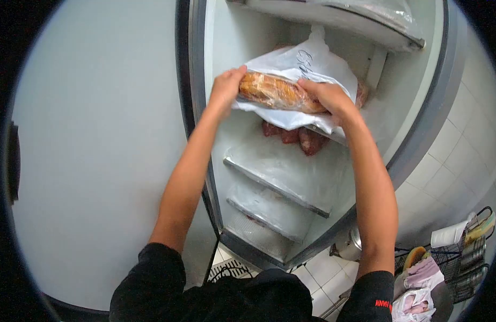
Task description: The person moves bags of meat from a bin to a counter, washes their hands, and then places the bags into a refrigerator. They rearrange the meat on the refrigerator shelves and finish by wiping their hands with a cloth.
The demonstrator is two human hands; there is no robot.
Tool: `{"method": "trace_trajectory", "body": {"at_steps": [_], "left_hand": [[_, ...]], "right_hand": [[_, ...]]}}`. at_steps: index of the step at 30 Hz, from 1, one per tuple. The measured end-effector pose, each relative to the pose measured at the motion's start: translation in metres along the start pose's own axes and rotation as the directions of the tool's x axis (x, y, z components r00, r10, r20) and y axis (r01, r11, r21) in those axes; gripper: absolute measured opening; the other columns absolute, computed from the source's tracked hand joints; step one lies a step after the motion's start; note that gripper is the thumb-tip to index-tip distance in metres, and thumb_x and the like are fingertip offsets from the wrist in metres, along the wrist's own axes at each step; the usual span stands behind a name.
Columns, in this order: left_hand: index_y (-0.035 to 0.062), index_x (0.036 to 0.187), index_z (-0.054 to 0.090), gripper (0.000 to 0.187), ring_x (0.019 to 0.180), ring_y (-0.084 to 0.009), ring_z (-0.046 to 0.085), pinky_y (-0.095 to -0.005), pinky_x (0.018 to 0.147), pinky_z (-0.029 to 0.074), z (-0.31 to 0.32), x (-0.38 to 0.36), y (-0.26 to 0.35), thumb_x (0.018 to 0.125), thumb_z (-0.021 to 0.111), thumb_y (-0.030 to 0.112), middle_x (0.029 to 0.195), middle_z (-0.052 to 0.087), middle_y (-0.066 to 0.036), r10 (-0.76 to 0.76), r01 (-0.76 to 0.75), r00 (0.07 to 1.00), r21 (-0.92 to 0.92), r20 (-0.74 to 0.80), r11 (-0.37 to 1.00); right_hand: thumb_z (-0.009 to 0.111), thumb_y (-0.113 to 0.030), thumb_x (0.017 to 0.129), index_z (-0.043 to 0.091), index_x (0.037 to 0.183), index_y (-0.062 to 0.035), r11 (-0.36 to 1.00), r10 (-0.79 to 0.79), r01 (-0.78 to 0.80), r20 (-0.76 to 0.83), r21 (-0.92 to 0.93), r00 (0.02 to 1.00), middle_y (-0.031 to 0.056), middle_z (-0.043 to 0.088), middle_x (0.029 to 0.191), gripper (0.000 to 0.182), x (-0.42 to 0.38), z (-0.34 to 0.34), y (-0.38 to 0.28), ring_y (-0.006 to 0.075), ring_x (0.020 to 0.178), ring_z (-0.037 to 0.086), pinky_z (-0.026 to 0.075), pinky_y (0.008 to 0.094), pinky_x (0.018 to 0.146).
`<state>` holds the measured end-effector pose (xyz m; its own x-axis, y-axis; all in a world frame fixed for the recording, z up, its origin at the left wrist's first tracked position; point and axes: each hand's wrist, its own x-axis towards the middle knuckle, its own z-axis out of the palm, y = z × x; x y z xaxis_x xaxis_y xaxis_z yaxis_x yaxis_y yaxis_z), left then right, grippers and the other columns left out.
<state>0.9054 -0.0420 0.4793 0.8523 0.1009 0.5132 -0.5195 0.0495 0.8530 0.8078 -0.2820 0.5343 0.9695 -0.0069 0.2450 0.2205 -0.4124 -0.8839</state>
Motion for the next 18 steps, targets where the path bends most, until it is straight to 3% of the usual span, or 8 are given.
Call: {"method": "trace_trajectory", "body": {"at_steps": [1,3,7,10,14,15,17,18], "left_hand": [[-0.0102,0.115,0.056,0.064,0.1,-0.0288,0.061,-0.0348,0.089,0.045,0.005,-0.012,0.003,0.086,0.06,0.046,0.105,0.063,-0.023,0.08,-0.073,0.992,0.073,-0.101,0.995],[-0.009,0.128,0.044,0.072,0.11,-0.0278,0.055,-0.0325,0.095,0.041,0.022,-0.037,0.012,0.086,0.061,0.046,0.117,0.057,-0.022,0.135,-0.106,0.967,0.14,-0.214,0.984],[-0.0091,0.137,0.03,0.082,0.118,-0.0292,0.049,-0.0357,0.097,0.041,0.024,-0.029,0.012,0.082,0.067,0.04,0.129,0.045,-0.024,0.039,-0.068,0.984,-0.166,-0.172,0.984],[-0.0093,0.135,0.035,0.084,0.119,-0.0334,0.048,-0.037,0.101,0.037,0.031,-0.04,0.012,0.078,0.069,0.043,0.13,0.045,-0.026,0.03,-0.105,0.974,-0.328,-0.226,0.939],[-0.0081,0.134,0.033,0.079,0.116,-0.0299,0.05,-0.0392,0.092,0.047,0.034,-0.101,0.038,0.075,0.076,0.02,0.131,0.042,-0.023,-0.162,0.112,0.987,-0.65,-0.017,0.751],[-0.0055,0.13,0.036,0.07,0.107,-0.0254,0.057,-0.0358,0.082,0.054,0.031,-0.107,0.035,0.074,0.075,0.008,0.122,0.048,-0.02,-0.105,0.162,0.987,-0.734,0.124,0.659],[-0.0028,0.119,0.051,0.043,0.094,-0.0215,0.065,-0.0357,0.078,0.057,0.027,-0.137,0.033,0.082,0.068,0.01,0.109,0.062,-0.013,-0.102,0.252,0.964,-0.723,0.245,0.644],[-0.003,0.121,0.049,0.045,0.095,-0.0213,0.064,-0.0355,0.078,0.057,0.021,-0.152,0.022,0.081,0.068,0.008,0.111,0.061,-0.014,-0.136,0.242,0.969,-0.706,0.204,0.665]], "right_hand": [[0.068,-0.039,0.083,0.064,0.106,0.0051,0.997,-0.014,0.013,0.015,0.081,1.0,0.0173,0.064,0.105,0.049,0.002,-0.003,0.006,0.0215,0.092,0.061,0.046,0.0315,0.083],[0.068,-0.03,0.083,0.065,0.105,0.0048,0.969,0.024,-0.027,0.014,0.247,1.0,0.0164,0.065,0.102,0.042,-0.013,-0.004,-0.003,0.0211,0.093,0.061,0.047,0.031,0.083],[0.07,-0.02,0.081,0.045,0.127,0.0115,0.935,-0.07,0.098,-0.094,0.34,0.993,0.0208,0.059,0.111,0.061,-0.049,0.01,-0.004,0.0238,0.096,0.062,0.048,0.0333,0.086],[0.072,-0.015,0.079,0.035,0.133,0.0134,0.867,-0.027,0.144,-0.243,0.476,0.97,0.0228,0.056,0.116,0.071,-0.108,0.053,-0.017,0.0245,0.1,0.06,0.048,0.0324,0.085],[0.071,-0.01,0.079,0.037,0.131,0.0142,0.78,-0.046,0.248,-0.342,0.575,0.939,0.0188,0.058,0.112,0.068,-0.109,0.065,0.029,0.0202,0.096,0.06,0.048,0.0304,0.08],[0.071,-0.008,0.079,0.041,0.128,0.0121,0.759,0.036,0.233,-0.396,0.608,0.918,0.0158,0.059,0.11,0.06,-0.113,0.071,0.025,0.0186,0.093,0.06,0.048,0.0299,0.077],[0.07,-0.007,0.079,0.042,0.127,0.01,0.741,0.031,0.21,-0.345,0.638,0.938,0.0152,0.059,0.111,0.058,-0.121,0.073,0.037,0.0191,0.094,0.06,0.049,0.03,0.078],[0.07,-0.006,0.079,0.043,0.127,0.0089,0.733,0.01,0.211,-0.321,0.646,0.947,0.0149,0.058,0.112,0.057,-0.125,0.075,0.041,0.0193,0.094,0.06,0.049,0.0301,0.078]]}}
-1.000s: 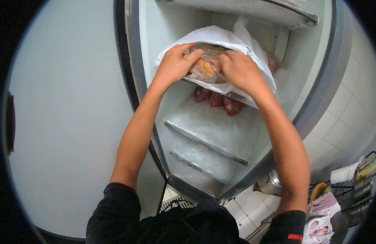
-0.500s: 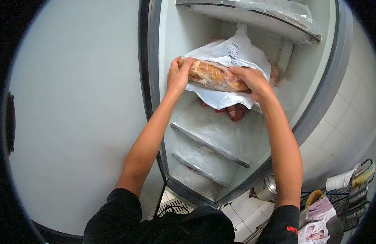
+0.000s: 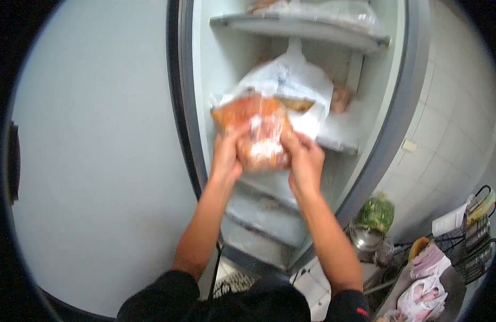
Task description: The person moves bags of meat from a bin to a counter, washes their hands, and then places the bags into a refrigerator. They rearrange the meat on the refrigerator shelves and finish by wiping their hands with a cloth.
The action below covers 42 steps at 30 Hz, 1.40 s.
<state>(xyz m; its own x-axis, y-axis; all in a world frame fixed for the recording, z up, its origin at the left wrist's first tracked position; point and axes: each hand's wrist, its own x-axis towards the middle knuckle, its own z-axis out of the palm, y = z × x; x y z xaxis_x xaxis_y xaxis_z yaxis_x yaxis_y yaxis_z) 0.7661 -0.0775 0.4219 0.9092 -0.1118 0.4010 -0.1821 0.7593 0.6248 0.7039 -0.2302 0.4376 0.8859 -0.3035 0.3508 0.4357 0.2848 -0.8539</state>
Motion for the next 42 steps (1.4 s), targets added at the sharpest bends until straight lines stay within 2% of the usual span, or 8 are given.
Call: {"method": "trace_trajectory", "body": {"at_steps": [5,11,14,16,19,21,26,42], "left_hand": [[-0.0026,0.125,0.043,0.053,0.099,-0.0219,0.062,-0.0351,0.083,0.055,0.009,-0.04,0.025,0.079,0.067,0.004,0.114,0.058,-0.014,0.06,-0.061,0.995,-0.008,-0.084,0.998],[-0.0001,0.132,0.037,0.064,0.105,-0.0216,0.059,-0.0339,0.089,0.05,0.078,-0.035,0.113,0.078,0.071,0.003,0.116,0.056,-0.014,0.169,-0.231,0.928,0.157,0.332,0.96],[-0.001,0.131,0.039,0.065,0.103,-0.0191,0.058,-0.0343,0.093,0.046,0.123,0.015,0.149,0.088,0.065,0.04,0.118,0.055,-0.009,0.184,-0.192,0.769,-0.053,0.612,0.98],[0.0019,0.125,0.05,0.055,0.102,-0.0192,0.058,-0.0342,0.092,0.045,0.132,0.015,0.166,0.09,0.061,0.043,0.112,0.059,-0.008,0.248,-0.228,0.824,-0.104,0.51,0.968],[-0.0019,0.129,0.05,0.063,0.106,-0.0247,0.059,-0.0374,0.097,0.044,0.083,0.04,0.12,0.091,0.054,0.049,0.113,0.062,-0.015,0.35,-0.535,0.815,0.365,0.463,0.762],[-0.0037,0.118,0.058,0.056,0.104,-0.027,0.06,-0.0371,0.096,0.044,0.049,0.051,0.066,0.087,0.064,0.042,0.111,0.063,-0.018,0.339,-0.621,0.784,0.657,0.52,0.428],[-0.0024,0.114,0.061,0.052,0.11,-0.0343,0.055,-0.0392,0.096,0.042,0.008,0.063,-0.01,0.079,0.071,0.035,0.116,0.061,-0.018,0.301,-0.599,0.774,0.798,0.557,0.064],[-0.0027,0.087,0.062,0.031,0.089,-0.0346,0.054,-0.0438,0.088,0.039,0.001,0.065,-0.043,0.082,0.067,0.027,0.091,0.06,-0.017,0.595,-0.713,0.518,0.694,0.615,-0.097]], "right_hand": [[0.075,-0.003,0.073,0.029,0.139,0.0031,0.989,-0.144,0.141,0.124,0.037,0.982,0.0162,0.05,0.126,0.081,-0.07,0.015,0.009,0.0224,0.109,0.055,0.047,0.0329,0.091],[0.073,-0.004,0.077,0.022,0.144,0.0001,0.803,-0.593,0.59,0.016,0.087,0.805,0.0152,0.044,0.133,0.085,-0.086,0.057,-0.032,0.0234,0.12,0.048,0.042,0.0354,0.1],[0.064,-0.005,0.085,0.023,0.145,-0.002,0.705,-0.666,0.658,-0.072,0.264,0.742,0.0151,0.043,0.134,0.073,-0.061,0.094,-0.09,0.0252,0.123,0.046,0.04,0.0374,0.102],[0.064,-0.002,0.085,0.022,0.144,0.0004,0.646,-0.707,0.687,-0.08,0.332,0.703,0.0142,0.047,0.129,0.073,-0.036,0.109,-0.122,0.022,0.114,0.053,0.049,0.0347,0.091],[0.063,-0.005,0.086,0.025,0.141,0.0,0.639,-0.737,0.676,0.039,0.369,0.675,0.0166,0.05,0.123,0.067,0.009,0.116,-0.159,0.0264,0.107,0.058,0.056,0.0399,0.08],[0.061,-0.006,0.087,0.027,0.139,-0.0001,0.664,-0.729,0.644,0.135,0.379,0.671,0.0182,0.051,0.12,0.062,0.034,0.121,-0.18,0.0295,0.103,0.06,0.058,0.0438,0.077],[0.055,-0.009,0.092,0.039,0.127,0.0012,0.689,-0.687,0.555,0.175,0.467,0.706,0.0208,0.052,0.12,0.04,0.09,0.121,-0.189,0.0354,0.107,0.058,0.054,0.0539,0.086],[0.042,-0.011,0.098,0.032,0.127,0.0108,0.785,-0.56,0.449,0.18,0.427,0.808,0.0279,0.037,0.132,0.038,0.171,0.162,-0.241,0.0429,0.121,0.043,0.048,0.0584,0.097]]}}
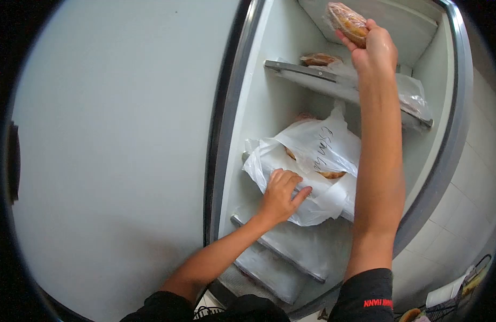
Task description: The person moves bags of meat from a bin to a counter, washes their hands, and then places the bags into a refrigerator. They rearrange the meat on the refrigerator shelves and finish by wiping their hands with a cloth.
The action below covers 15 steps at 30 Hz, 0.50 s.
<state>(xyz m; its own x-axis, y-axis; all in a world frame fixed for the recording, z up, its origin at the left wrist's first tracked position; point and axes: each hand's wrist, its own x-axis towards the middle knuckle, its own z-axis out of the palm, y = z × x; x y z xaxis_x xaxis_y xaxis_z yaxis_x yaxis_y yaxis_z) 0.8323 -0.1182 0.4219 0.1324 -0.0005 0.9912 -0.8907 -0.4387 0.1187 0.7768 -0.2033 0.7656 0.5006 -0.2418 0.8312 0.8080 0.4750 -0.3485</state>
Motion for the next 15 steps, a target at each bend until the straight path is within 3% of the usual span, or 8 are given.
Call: {"method": "trace_trajectory", "body": {"at_steps": [4,6,7,8,10,11,14,15], "left_hand": [[-0.0021,0.093,0.059,0.03,0.09,-0.0341,0.053,-0.0456,0.09,0.038,0.002,-0.003,-0.002,0.082,0.067,0.025,0.092,0.057,-0.016,-0.022,0.021,0.999,0.014,0.025,1.0],[-0.0016,0.095,0.059,0.03,0.091,-0.033,0.053,-0.0456,0.091,0.038,-0.002,0.0,-0.001,0.083,0.066,0.025,0.092,0.056,-0.015,-0.01,0.01,1.0,-0.015,0.021,1.0],[-0.0015,0.095,0.059,0.029,0.091,-0.0327,0.053,-0.0455,0.091,0.038,-0.002,0.0,-0.003,0.083,0.067,0.024,0.092,0.056,-0.014,-0.002,0.002,1.0,-0.029,0.01,1.0],[-0.0014,0.094,0.059,0.029,0.091,-0.0323,0.053,-0.0454,0.092,0.038,-0.002,-0.001,-0.005,0.083,0.067,0.024,0.092,0.056,-0.014,0.005,-0.005,1.0,-0.042,-0.002,0.999],[-0.0011,0.094,0.059,0.028,0.091,-0.0317,0.054,-0.0466,0.091,0.038,-0.003,0.002,-0.007,0.082,0.067,0.023,0.092,0.056,-0.013,-0.007,0.006,1.0,-0.065,-0.007,0.998],[-0.001,0.094,0.059,0.028,0.091,-0.0316,0.054,-0.0469,0.092,0.038,-0.002,0.002,-0.008,0.082,0.067,0.023,0.092,0.056,-0.013,-0.016,0.015,1.0,-0.057,-0.017,0.998],[-0.0008,0.091,0.058,0.027,0.089,-0.0321,0.053,-0.0472,0.091,0.039,0.0,0.002,-0.006,0.083,0.066,0.024,0.089,0.055,-0.014,-0.037,0.035,0.999,-0.059,-0.03,0.998],[-0.0009,0.089,0.058,0.027,0.088,-0.0324,0.053,-0.0472,0.091,0.039,0.001,0.001,-0.005,0.084,0.065,0.024,0.087,0.054,-0.014,-0.04,0.037,0.999,-0.065,-0.034,0.997]], "right_hand": [[0.042,-0.013,0.098,0.025,0.131,0.0127,0.991,0.01,-0.033,-0.171,-0.127,0.985,0.0287,0.027,0.138,0.046,0.061,0.024,0.026,0.0472,0.122,0.04,0.05,0.0589,0.093],[0.044,-0.014,0.097,0.023,0.134,0.0111,0.904,0.243,-0.291,-0.184,-0.314,0.953,0.0286,0.022,0.141,0.05,0.117,0.018,0.037,0.0484,0.124,0.038,0.05,0.0576,0.092],[0.045,-0.015,0.097,0.022,0.136,0.0103,0.82,0.35,-0.409,-0.214,-0.4,0.912,0.0286,0.02,0.143,0.052,0.138,0.01,0.044,0.049,0.124,0.037,0.051,0.0569,0.092],[0.047,-0.017,0.096,0.021,0.138,0.0081,0.677,0.348,-0.421,-0.241,-0.604,0.906,0.0285,0.021,0.143,0.055,0.149,0.007,0.054,0.0501,0.12,0.041,0.05,0.0582,0.091],[0.052,-0.021,0.094,0.02,0.141,0.0036,0.261,0.313,-0.377,-0.291,-0.889,0.904,0.0284,0.023,0.144,0.062,0.171,-0.004,0.069,0.0523,0.112,0.048,0.048,0.0608,0.089],[0.054,-0.024,0.094,0.034,0.136,0.0052,0.055,0.547,-0.306,-0.228,-0.951,0.806,0.0303,0.03,0.141,0.055,0.192,-0.026,0.077,0.0467,0.111,0.051,0.049,0.0577,0.088],[0.054,-0.023,0.093,0.047,0.128,0.0061,-0.072,0.584,-0.119,-0.138,-0.99,0.8,0.0275,0.044,0.133,0.045,0.21,-0.046,0.1,0.0393,0.11,0.055,0.049,0.0529,0.088],[0.054,-0.021,0.093,0.049,0.126,0.0061,-0.203,0.525,-0.027,-0.132,-0.979,0.84,0.0256,0.048,0.13,0.043,0.205,-0.051,0.1,0.0362,0.11,0.055,0.049,0.0499,0.089]]}}
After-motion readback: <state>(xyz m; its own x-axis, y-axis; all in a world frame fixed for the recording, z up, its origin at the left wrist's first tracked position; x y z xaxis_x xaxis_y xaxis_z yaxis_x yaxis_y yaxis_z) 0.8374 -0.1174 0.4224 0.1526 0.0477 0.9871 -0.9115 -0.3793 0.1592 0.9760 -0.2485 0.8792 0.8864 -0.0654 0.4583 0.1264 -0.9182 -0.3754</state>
